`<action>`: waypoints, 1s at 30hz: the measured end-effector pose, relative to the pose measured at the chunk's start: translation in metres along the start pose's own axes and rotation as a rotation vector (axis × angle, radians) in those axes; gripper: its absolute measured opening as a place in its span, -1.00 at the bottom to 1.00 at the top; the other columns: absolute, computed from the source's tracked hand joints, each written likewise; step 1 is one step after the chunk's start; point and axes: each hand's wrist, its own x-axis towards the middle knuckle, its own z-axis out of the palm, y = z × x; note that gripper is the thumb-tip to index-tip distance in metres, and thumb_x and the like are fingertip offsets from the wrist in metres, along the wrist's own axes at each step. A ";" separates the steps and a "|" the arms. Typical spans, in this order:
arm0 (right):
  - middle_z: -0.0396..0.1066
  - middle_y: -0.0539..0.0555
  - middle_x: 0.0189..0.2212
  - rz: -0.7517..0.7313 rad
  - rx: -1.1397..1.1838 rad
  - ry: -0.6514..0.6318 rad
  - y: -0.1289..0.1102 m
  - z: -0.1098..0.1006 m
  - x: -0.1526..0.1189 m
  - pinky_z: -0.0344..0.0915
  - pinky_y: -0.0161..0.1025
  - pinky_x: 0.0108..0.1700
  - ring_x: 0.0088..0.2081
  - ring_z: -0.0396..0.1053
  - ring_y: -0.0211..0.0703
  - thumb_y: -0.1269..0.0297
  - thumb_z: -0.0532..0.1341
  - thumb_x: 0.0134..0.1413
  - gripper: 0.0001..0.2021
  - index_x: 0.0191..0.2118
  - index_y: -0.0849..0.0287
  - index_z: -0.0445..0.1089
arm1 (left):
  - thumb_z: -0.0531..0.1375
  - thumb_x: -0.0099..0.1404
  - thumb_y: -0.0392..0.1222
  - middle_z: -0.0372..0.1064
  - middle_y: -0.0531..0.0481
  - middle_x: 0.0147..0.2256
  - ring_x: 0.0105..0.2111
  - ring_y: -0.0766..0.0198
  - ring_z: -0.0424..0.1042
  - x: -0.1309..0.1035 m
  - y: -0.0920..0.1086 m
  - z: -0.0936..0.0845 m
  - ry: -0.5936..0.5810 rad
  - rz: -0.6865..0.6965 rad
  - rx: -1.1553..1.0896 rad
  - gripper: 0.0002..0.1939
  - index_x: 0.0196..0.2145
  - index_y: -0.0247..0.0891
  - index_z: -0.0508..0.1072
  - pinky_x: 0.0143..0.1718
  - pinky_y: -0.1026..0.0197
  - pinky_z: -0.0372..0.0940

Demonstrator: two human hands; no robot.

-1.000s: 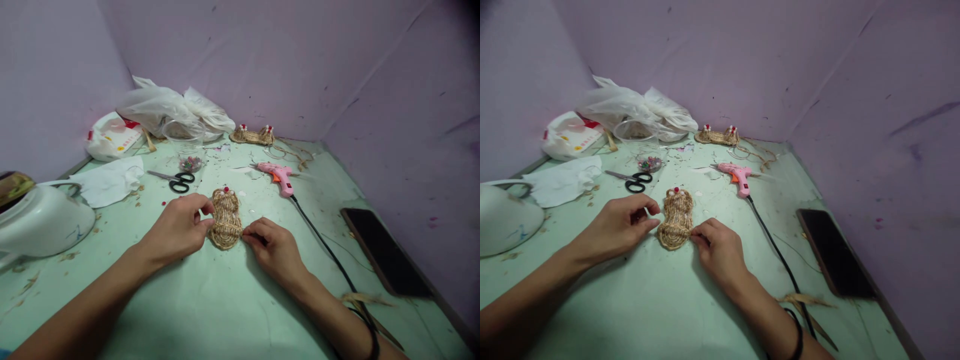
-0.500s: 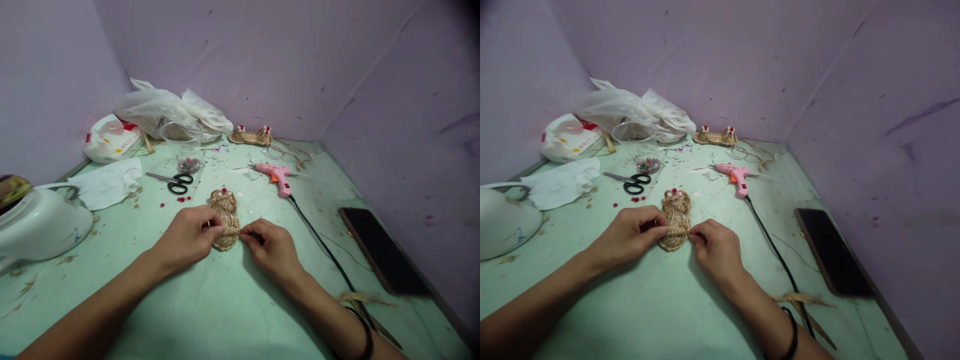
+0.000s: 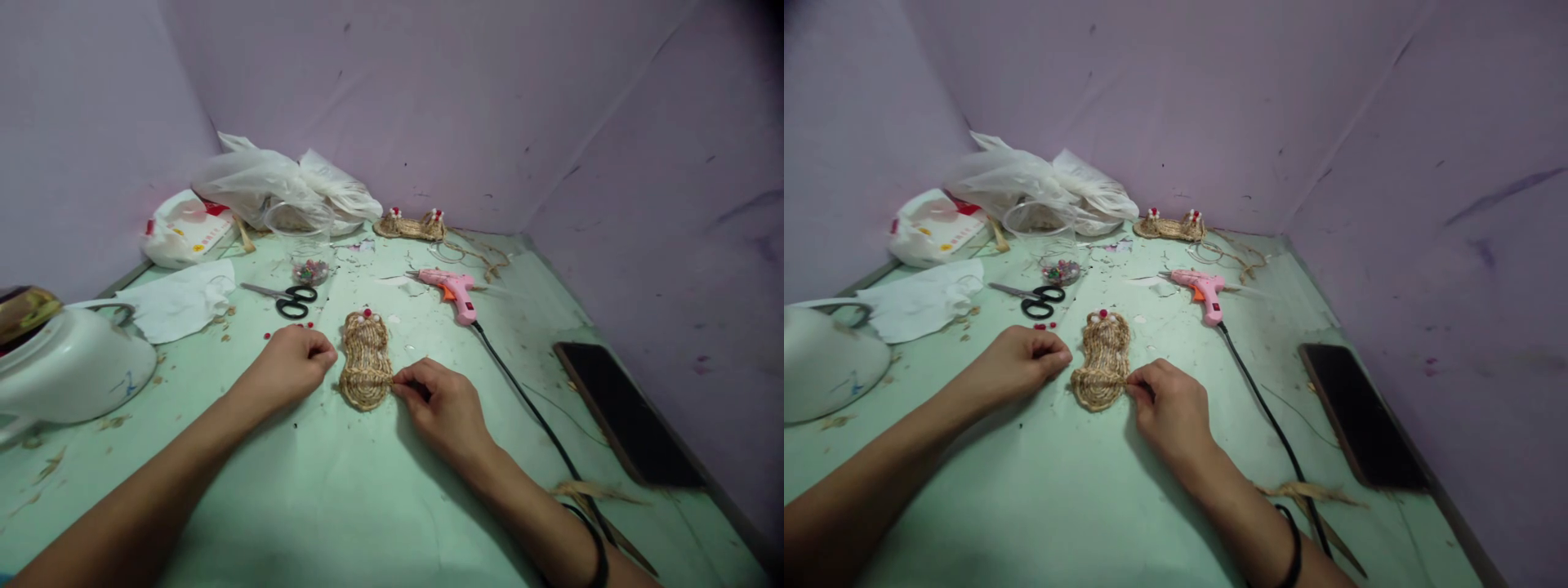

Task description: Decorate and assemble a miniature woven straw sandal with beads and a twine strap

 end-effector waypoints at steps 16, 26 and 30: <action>0.42 -0.02 -0.49 0.001 -0.020 -0.030 0.000 0.001 -0.001 0.18 -0.32 -0.41 -0.46 0.33 -0.23 0.42 0.17 -0.06 -0.92 -0.42 0.14 0.40 | 0.10 0.06 -0.19 0.16 0.15 -0.74 -0.76 0.43 0.15 0.000 -0.004 -0.002 -0.267 -0.061 -0.299 -0.87 -0.55 -0.30 0.32 -0.72 0.36 0.07; 0.42 -0.01 -0.48 -0.016 -0.030 -0.019 0.000 0.001 -0.001 0.17 -0.32 -0.42 -0.46 0.33 -0.23 0.42 0.16 -0.05 -0.92 -0.42 0.13 0.38 | 0.10 0.12 -0.12 0.15 0.16 -0.78 -0.78 0.43 0.16 -0.003 0.005 0.005 -0.285 -0.078 -0.348 -0.79 -0.57 -0.29 0.28 -0.76 0.38 0.07; 0.43 -0.02 -0.48 0.011 -0.031 -0.020 0.000 0.001 -0.001 0.17 -0.32 -0.42 -0.46 0.33 -0.23 0.42 0.17 -0.06 -0.93 -0.40 0.13 0.38 | 0.09 0.11 -0.13 0.16 0.17 -0.76 -0.77 0.43 0.16 -0.004 0.007 0.000 -0.243 -0.072 -0.336 -0.81 -0.56 -0.28 0.27 -0.74 0.37 0.07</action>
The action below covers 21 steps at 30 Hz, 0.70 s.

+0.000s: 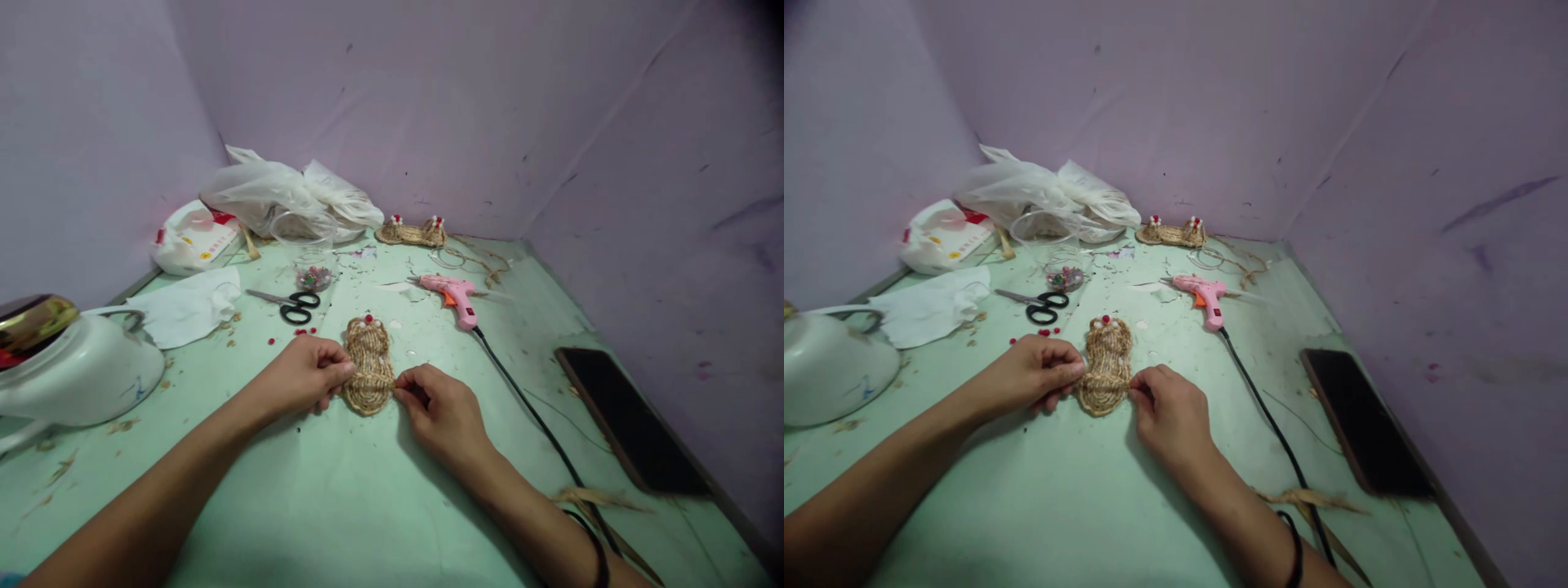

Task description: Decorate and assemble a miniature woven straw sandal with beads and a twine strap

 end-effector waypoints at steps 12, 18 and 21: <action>0.38 0.00 -0.44 0.000 0.020 0.015 -0.001 0.001 -0.001 0.18 -0.31 -0.41 -0.47 0.30 -0.25 0.43 0.17 -0.05 -0.92 -0.41 0.13 0.39 | 0.05 -0.03 -0.27 0.11 0.13 -0.73 -0.69 0.38 0.10 0.006 -0.008 -0.006 0.107 -0.014 0.317 -0.85 -0.60 -0.32 0.41 -0.63 0.32 0.00; 0.39 0.04 -0.38 0.015 0.059 0.031 0.001 0.002 0.001 0.21 -0.30 -0.40 -0.46 0.31 -0.25 0.42 0.18 -0.04 -0.88 -0.36 0.13 0.45 | 0.06 0.01 -0.20 0.09 0.11 -0.70 -0.65 0.39 0.03 0.008 -0.011 0.004 0.107 0.039 0.341 -0.79 -0.65 -0.32 0.41 -0.60 0.30 -0.05; 0.41 0.01 -0.41 0.042 0.088 0.015 0.003 0.002 0.003 0.21 -0.29 -0.38 -0.44 0.33 -0.24 0.43 0.18 -0.05 -0.88 -0.40 0.12 0.46 | 0.07 0.00 -0.21 0.02 0.14 -0.72 -0.66 0.41 -0.03 0.008 -0.012 0.003 0.098 0.037 0.294 -0.80 -0.68 -0.32 0.36 -0.61 0.31 -0.09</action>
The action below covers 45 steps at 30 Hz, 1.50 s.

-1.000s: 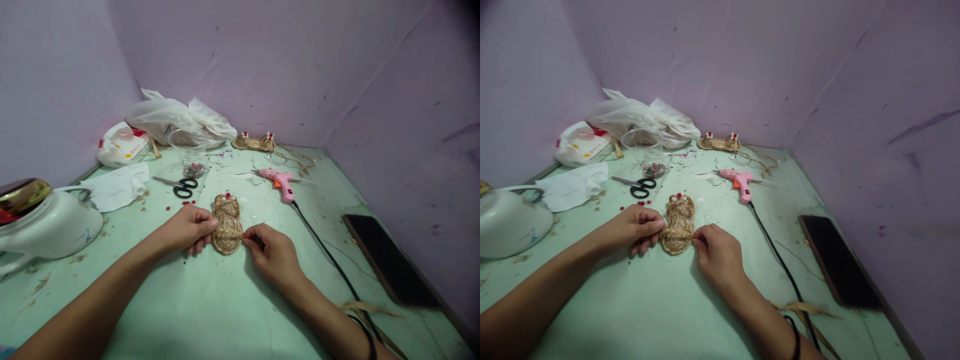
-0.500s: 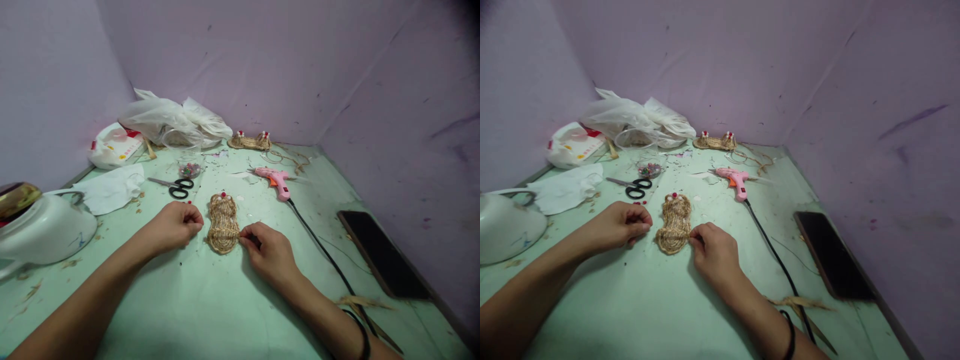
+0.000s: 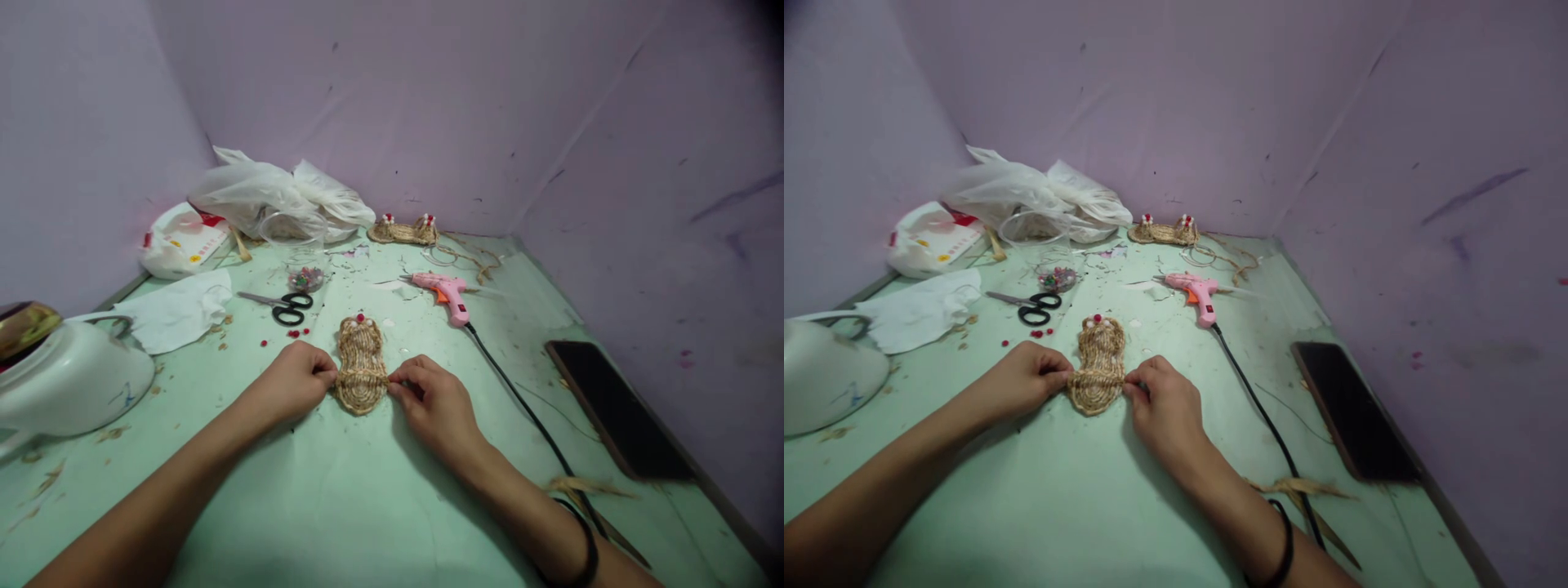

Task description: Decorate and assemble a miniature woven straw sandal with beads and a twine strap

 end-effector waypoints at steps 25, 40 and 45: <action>0.25 -0.07 -0.67 0.337 0.651 -0.094 -0.019 -0.006 -0.001 0.07 -0.37 -0.55 -0.61 0.13 -0.36 0.28 0.23 -0.20 -0.88 -0.54 0.23 0.34 | 0.02 -0.05 -0.29 0.20 0.09 -0.68 -0.74 0.40 0.14 -0.002 -0.002 -0.008 -0.187 -0.071 -0.114 -0.75 -0.46 -0.38 0.46 -0.69 0.33 0.02; 0.29 -0.07 -0.69 0.437 0.750 -0.104 -0.026 -0.009 0.001 0.10 -0.37 -0.56 -0.63 0.15 -0.39 0.27 0.30 -0.29 -0.84 -0.57 0.24 0.37 | 0.03 -0.03 -0.39 0.26 0.13 -0.70 -0.72 0.36 0.23 -0.010 0.010 -0.011 -0.112 -0.137 -0.374 -0.72 -0.27 -0.31 0.26 -0.68 0.33 0.17; 0.29 -0.07 -0.70 0.443 0.748 -0.095 -0.030 -0.013 0.000 0.09 -0.38 -0.57 -0.64 0.13 -0.39 0.26 0.32 -0.32 -0.84 -0.57 0.25 0.41 | -0.01 -0.06 -0.46 0.29 0.12 -0.71 -0.72 0.36 0.26 -0.010 0.010 -0.010 -0.129 -0.135 -0.438 -0.66 -0.26 -0.32 0.24 -0.67 0.34 0.18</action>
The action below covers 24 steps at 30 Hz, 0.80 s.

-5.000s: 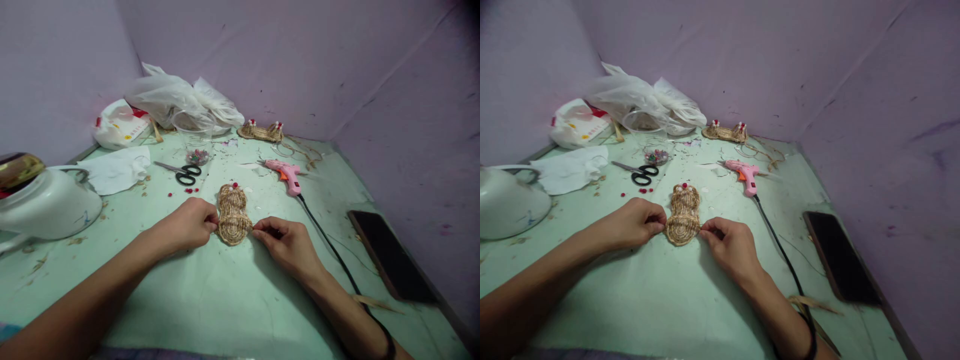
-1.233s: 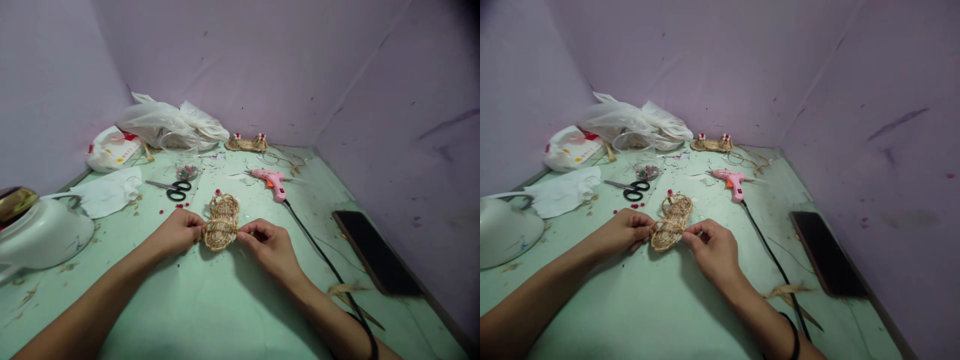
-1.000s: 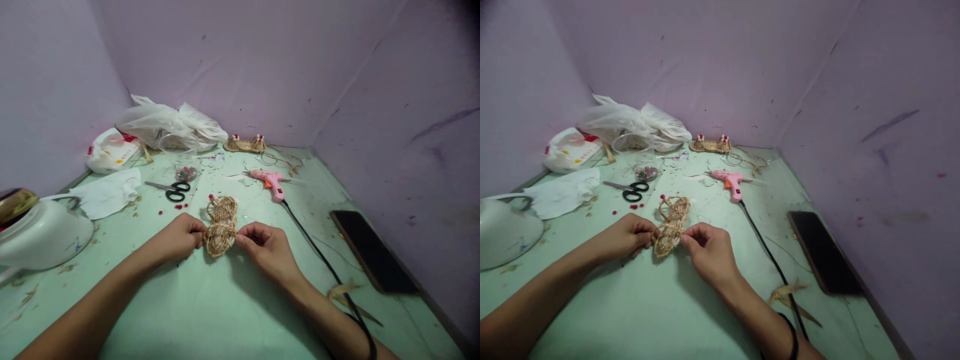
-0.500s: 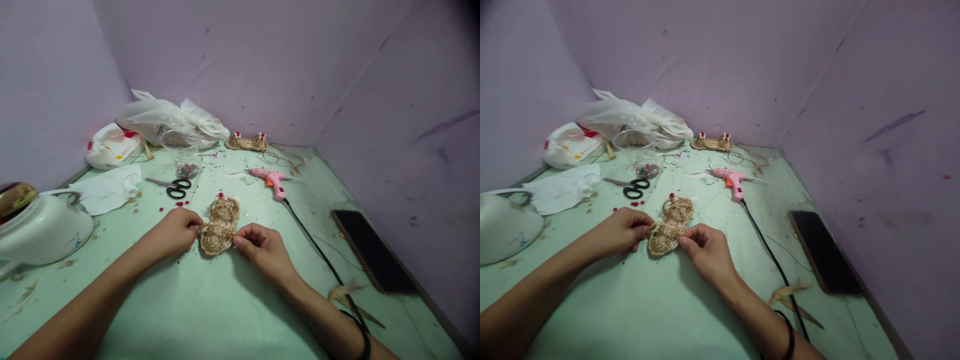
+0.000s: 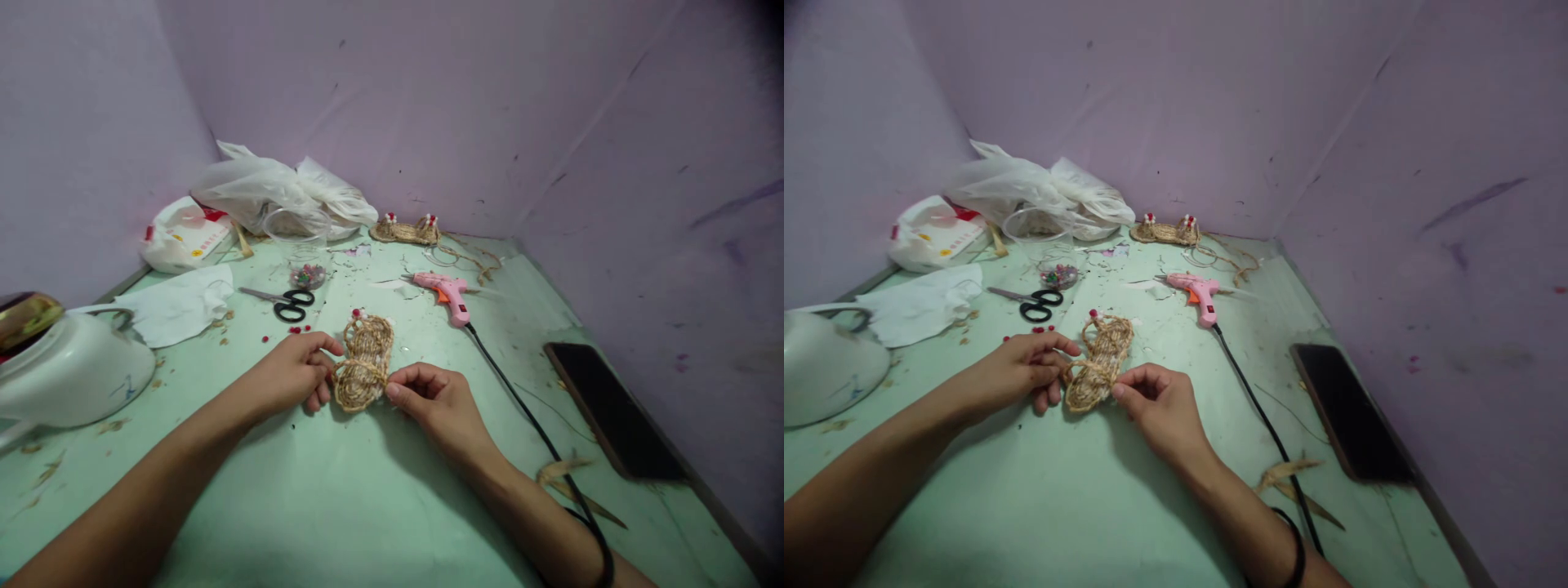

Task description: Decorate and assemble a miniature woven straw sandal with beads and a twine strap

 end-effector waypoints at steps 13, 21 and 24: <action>0.29 -0.07 -0.69 -0.006 -0.002 -0.011 0.000 0.001 -0.001 0.07 -0.39 -0.58 -0.64 0.12 -0.41 0.28 0.32 -0.33 -0.85 -0.56 0.25 0.41 | -0.04 -0.07 -0.50 0.29 0.11 -0.69 -0.72 0.37 0.26 0.001 0.000 -0.001 -0.003 -0.003 0.003 -0.66 -0.29 -0.32 0.27 -0.66 0.33 0.18; 0.39 -0.01 -0.58 -0.025 0.030 -0.028 0.001 0.001 -0.003 0.15 -0.36 -0.52 -0.59 0.20 -0.37 0.28 0.33 -0.35 -0.86 -0.58 0.22 0.41 | -0.03 -0.09 -0.49 0.29 0.10 -0.66 -0.70 0.36 0.29 0.000 -0.001 0.000 -0.005 0.013 -0.016 -0.65 -0.29 -0.32 0.27 -0.66 0.32 0.19; 0.40 0.00 -0.58 -0.031 0.028 -0.019 0.002 0.001 -0.003 0.17 -0.34 -0.50 -0.58 0.22 -0.35 0.29 0.33 -0.35 -0.86 -0.58 0.22 0.40 | -0.04 -0.09 -0.49 0.28 0.11 -0.69 -0.72 0.37 0.27 0.001 -0.002 0.000 -0.004 0.010 -0.006 -0.66 -0.30 -0.31 0.27 -0.67 0.33 0.18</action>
